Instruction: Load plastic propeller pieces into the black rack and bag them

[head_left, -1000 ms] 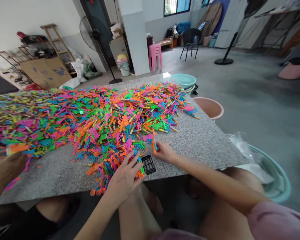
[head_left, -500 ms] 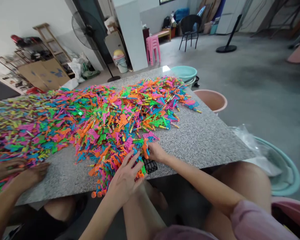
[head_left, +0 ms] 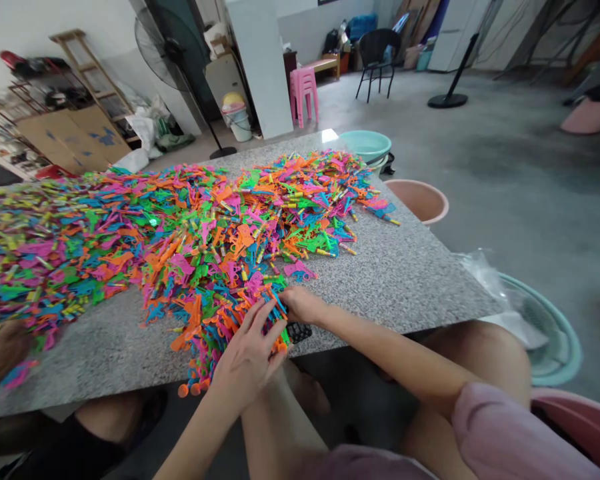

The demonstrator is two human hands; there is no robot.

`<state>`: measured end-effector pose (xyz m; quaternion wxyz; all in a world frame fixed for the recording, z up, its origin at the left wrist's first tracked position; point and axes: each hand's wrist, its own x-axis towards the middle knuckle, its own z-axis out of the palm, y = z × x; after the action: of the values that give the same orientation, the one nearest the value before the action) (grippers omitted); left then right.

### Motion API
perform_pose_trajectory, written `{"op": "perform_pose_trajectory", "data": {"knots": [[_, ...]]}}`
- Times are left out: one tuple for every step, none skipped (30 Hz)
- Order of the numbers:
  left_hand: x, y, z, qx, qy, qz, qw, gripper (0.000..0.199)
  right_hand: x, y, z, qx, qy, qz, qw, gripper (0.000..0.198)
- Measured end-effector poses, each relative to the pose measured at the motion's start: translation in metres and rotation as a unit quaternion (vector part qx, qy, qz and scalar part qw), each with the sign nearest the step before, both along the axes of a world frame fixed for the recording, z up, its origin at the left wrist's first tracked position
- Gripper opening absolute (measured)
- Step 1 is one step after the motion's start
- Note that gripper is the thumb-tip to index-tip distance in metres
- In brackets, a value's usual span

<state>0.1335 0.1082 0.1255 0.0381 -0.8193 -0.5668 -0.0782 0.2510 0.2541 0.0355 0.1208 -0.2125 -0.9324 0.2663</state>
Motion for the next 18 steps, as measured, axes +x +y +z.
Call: {"op": "perform_pose_trajectory", "data": {"knots": [[-0.001,0.001,0.0,0.007,0.008,-0.005,1.0,0.03,-0.002,-0.002,0.001,0.007,-0.011,-0.001,1.0,0.01],[-0.001,0.001,0.0,0.009,0.016,-0.014,1.0,0.031,-0.003,-0.005,0.001,0.013,-0.018,-0.001,1.0,0.012],[-0.002,0.003,0.0,0.005,0.022,-0.031,0.999,0.03,-0.005,-0.008,0.0,0.018,-0.021,0.001,1.0,0.014],[-0.002,0.004,0.0,-0.004,0.027,-0.048,0.998,0.03,-0.005,-0.011,-0.002,0.023,-0.02,-0.001,1.0,0.017],[-0.002,0.006,0.0,-0.015,0.029,-0.06,0.998,0.028,-0.005,-0.013,-0.003,0.026,-0.019,-0.005,0.999,0.019],[-0.001,0.007,0.001,-0.024,0.029,-0.064,0.997,0.027,-0.004,-0.014,-0.005,0.024,-0.019,-0.009,0.999,0.021],[0.0,0.008,0.002,-0.029,0.027,-0.064,0.997,0.025,-0.002,-0.013,-0.005,0.019,-0.02,-0.01,1.0,0.021],[0.001,0.009,0.002,-0.029,0.025,-0.06,0.997,0.023,0.0,-0.009,-0.005,0.016,-0.02,-0.006,1.0,0.02],[0.002,0.008,0.003,-0.028,0.023,-0.054,0.998,0.021,0.002,-0.002,-0.003,0.018,-0.018,0.004,1.0,0.019],[0.004,0.008,0.003,-0.026,0.02,-0.047,0.998,0.019,0.005,0.007,0.001,0.033,-0.01,0.009,0.999,0.019],[0.006,0.007,0.004,-0.025,0.017,-0.043,0.999,0.018,0.008,0.019,0.006,0.064,0.001,0.008,0.998,0.021],[0.007,0.006,0.004,-0.025,0.015,-0.039,0.999,0.017,0.009,0.033,0.011,0.11,0.01,0.001,0.994,0.024],[0.008,0.005,0.005,-0.026,0.013,-0.036,0.999,0.017,0.01,0.047,0.016,0.167,0.01,-0.006,0.986,0.026],[0.008,0.005,0.005,-0.03,0.012,-0.034,0.999,0.016,0.009,0.061,0.02,0.226,-0.001,-0.003,0.974,0.026],[0.008,0.005,0.005,-0.034,0.012,-0.034,0.999,0.015,0.007,0.073,0.023,0.278,-0.022,0.02,0.96,0.025],[0.008,0.005,0.005,-0.038,0.012,-0.032,0.999,0.016,0.004,0.083,0.025,0.318,-0.048,0.059,0.945,0.023],[0.007,0.005,0.006,-0.041,0.011,-0.028,0.999,0.017,0.001,0.092,0.026,0.346,-0.072,0.105,0.929,0.022],[0.006,0.005,0.006,-0.043,0.009,-0.026,0.999,0.018,-0.001,0.099,0.026,0.363,-0.09,0.146,0.916,0.023]]}}
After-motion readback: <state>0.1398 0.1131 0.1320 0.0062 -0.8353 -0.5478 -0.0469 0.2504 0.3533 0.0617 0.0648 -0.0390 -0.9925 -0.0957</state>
